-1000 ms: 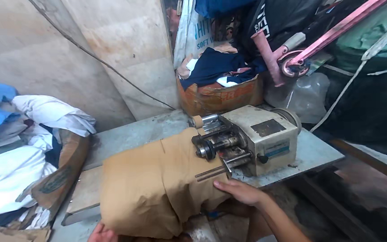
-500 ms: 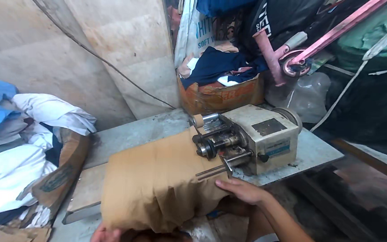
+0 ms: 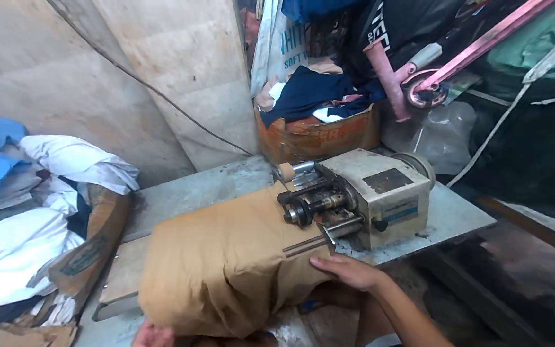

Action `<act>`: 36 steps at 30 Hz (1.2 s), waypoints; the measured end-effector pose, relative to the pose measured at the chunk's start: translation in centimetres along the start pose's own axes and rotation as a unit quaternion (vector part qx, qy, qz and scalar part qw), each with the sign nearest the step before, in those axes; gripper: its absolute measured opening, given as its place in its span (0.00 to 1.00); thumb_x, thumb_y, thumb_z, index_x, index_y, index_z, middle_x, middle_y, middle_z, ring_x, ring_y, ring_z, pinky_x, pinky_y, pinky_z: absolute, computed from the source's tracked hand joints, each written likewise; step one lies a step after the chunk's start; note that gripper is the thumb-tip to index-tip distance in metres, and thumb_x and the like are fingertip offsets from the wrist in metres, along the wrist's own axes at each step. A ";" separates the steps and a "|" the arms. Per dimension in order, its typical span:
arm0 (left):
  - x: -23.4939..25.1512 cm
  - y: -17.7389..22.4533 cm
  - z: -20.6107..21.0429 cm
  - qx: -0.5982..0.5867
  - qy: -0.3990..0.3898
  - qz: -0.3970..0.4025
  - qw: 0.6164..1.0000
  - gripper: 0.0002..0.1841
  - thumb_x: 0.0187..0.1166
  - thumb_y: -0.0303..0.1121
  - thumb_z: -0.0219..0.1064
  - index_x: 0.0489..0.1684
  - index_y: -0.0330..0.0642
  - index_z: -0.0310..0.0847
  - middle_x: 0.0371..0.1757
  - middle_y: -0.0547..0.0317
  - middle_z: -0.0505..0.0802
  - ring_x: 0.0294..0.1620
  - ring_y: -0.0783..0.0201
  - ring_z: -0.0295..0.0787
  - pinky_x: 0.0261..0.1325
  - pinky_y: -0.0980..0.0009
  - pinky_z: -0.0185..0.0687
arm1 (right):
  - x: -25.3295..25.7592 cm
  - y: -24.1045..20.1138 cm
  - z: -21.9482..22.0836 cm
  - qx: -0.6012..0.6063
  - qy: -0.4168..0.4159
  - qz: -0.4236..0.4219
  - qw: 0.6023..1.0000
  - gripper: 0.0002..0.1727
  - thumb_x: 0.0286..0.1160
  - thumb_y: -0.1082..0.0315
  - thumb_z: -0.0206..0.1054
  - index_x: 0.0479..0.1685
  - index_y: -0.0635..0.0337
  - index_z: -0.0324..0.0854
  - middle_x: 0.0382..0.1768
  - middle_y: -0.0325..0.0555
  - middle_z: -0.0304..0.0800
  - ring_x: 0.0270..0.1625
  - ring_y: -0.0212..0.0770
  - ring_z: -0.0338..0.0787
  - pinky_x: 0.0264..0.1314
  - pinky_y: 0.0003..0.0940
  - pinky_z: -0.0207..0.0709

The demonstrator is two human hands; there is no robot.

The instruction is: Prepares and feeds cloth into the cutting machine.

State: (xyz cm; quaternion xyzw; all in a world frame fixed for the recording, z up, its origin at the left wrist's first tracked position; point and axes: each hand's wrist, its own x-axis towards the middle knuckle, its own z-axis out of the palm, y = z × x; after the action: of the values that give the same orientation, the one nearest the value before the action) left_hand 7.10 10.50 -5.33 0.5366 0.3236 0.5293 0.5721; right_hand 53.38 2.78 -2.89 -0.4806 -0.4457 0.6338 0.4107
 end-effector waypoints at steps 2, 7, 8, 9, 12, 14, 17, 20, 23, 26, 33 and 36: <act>0.2 -0.2 -1.0 -0.044 -0.004 0.027 0.999 0.17 0.75 0.40 0.76 0.62 0.58 0.89 0.54 0.69 0.97 0.55 0.73 0.94 0.63 0.70 0.89 | 0.1 0.1 0.0 -0.002 -0.002 0.003 1.000 0.22 0.91 0.50 0.56 0.69 0.56 0.81 0.54 0.36 0.95 0.59 0.30 0.93 0.70 0.35 0.85; 0.2 0.1 -0.5 0.004 -0.025 0.005 1.000 0.22 0.70 0.38 0.80 0.64 0.58 0.86 0.56 0.70 0.97 0.57 0.73 0.93 0.64 0.69 0.88 | 0.1 0.2 -0.1 0.004 -0.010 -0.008 1.000 0.22 0.91 0.51 0.57 0.69 0.56 0.80 0.55 0.36 0.95 0.60 0.30 0.92 0.71 0.34 0.84; 0.3 0.0 -0.8 -0.028 -0.032 0.030 0.999 0.20 0.74 0.40 0.76 0.66 0.58 0.86 0.58 0.69 0.96 0.59 0.72 0.92 0.67 0.69 0.87 | 0.1 0.2 -0.2 0.003 -0.013 -0.011 1.000 0.22 0.91 0.51 0.57 0.69 0.56 0.80 0.56 0.36 0.95 0.61 0.30 0.92 0.72 0.35 0.84; 0.4 0.0 -0.8 -0.039 -0.016 0.045 0.998 0.19 0.76 0.40 0.75 0.66 0.57 0.86 0.58 0.68 0.96 0.59 0.71 0.92 0.67 0.68 0.87 | 0.1 0.3 -0.1 0.002 -0.014 -0.013 1.000 0.22 0.91 0.51 0.57 0.69 0.56 0.80 0.56 0.36 0.95 0.61 0.30 0.92 0.72 0.34 0.84; 0.2 0.6 0.7 0.051 0.037 -0.007 0.998 0.20 0.69 0.32 0.80 0.60 0.55 0.83 0.52 0.71 0.97 0.53 0.72 0.94 0.61 0.69 0.90 | 0.2 0.3 -0.1 0.003 -0.023 -0.014 1.000 0.22 0.91 0.52 0.56 0.69 0.57 0.81 0.57 0.36 0.94 0.62 0.29 0.91 0.73 0.34 0.82; -0.1 0.3 0.3 0.019 0.004 -0.005 1.000 0.20 0.70 0.35 0.80 0.61 0.59 0.86 0.53 0.71 0.97 0.55 0.73 0.94 0.63 0.70 0.89 | 0.2 0.4 -0.3 0.005 -0.026 -0.017 1.000 0.22 0.91 0.51 0.56 0.69 0.56 0.81 0.58 0.36 0.94 0.63 0.29 0.91 0.73 0.34 0.82; 0.0 0.1 0.2 -0.013 0.032 0.029 0.999 0.18 0.76 0.36 0.75 0.64 0.57 0.85 0.56 0.68 0.96 0.57 0.71 0.93 0.65 0.67 0.89 | 0.1 0.4 -0.3 0.000 -0.018 -0.018 1.000 0.21 0.92 0.51 0.55 0.67 0.54 0.82 0.56 0.33 0.95 0.61 0.27 0.91 0.70 0.31 0.83; -0.3 0.6 1.7 0.095 0.037 -0.026 0.994 0.23 0.70 0.28 0.78 0.64 0.46 0.78 0.52 0.67 0.96 0.54 0.70 0.94 0.63 0.66 0.91 | 0.1 0.6 -0.7 0.013 -0.027 -0.030 0.999 0.20 0.91 0.51 0.55 0.66 0.53 0.83 0.56 0.33 0.95 0.60 0.27 0.91 0.69 0.31 0.84; 0.0 -0.3 -0.1 -0.024 -0.014 0.036 0.999 0.19 0.77 0.40 0.74 0.67 0.59 0.86 0.58 0.69 0.96 0.59 0.72 0.92 0.67 0.67 0.88 | 0.2 0.9 -0.9 0.027 -0.043 -0.033 0.998 0.20 0.91 0.50 0.57 0.65 0.53 0.83 0.55 0.34 0.95 0.60 0.29 0.92 0.70 0.33 0.84; 0.3 0.2 1.5 0.042 0.062 0.011 0.997 0.19 0.72 0.33 0.78 0.61 0.52 0.84 0.52 0.69 0.97 0.53 0.71 0.94 0.61 0.67 0.91 | 0.2 1.0 -0.9 0.014 -0.040 -0.024 0.999 0.21 0.91 0.50 0.56 0.65 0.54 0.83 0.55 0.34 0.95 0.61 0.29 0.92 0.72 0.34 0.83; 0.4 -0.6 1.1 0.007 0.054 0.034 0.998 0.19 0.73 0.36 0.78 0.62 0.54 0.84 0.54 0.68 0.97 0.55 0.71 0.94 0.63 0.67 0.90 | 0.1 1.0 -0.8 0.008 -0.041 -0.019 0.999 0.22 0.91 0.49 0.56 0.68 0.54 0.82 0.58 0.34 0.94 0.64 0.28 0.90 0.75 0.33 0.81; -0.1 -0.5 1.2 0.058 0.029 -0.014 0.998 0.22 0.69 0.33 0.80 0.62 0.54 0.83 0.51 0.70 0.97 0.52 0.72 0.94 0.61 0.69 0.91 | 0.1 1.0 -0.6 0.006 -0.034 -0.019 0.999 0.22 0.91 0.50 0.56 0.66 0.54 0.83 0.55 0.34 0.95 0.61 0.28 0.92 0.72 0.34 0.83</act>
State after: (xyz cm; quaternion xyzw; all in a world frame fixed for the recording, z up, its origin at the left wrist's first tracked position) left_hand 8.36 10.18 -5.52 0.5484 0.3776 0.5172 0.5377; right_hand 53.89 2.76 -3.95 -0.4479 -0.4646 0.6446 0.4100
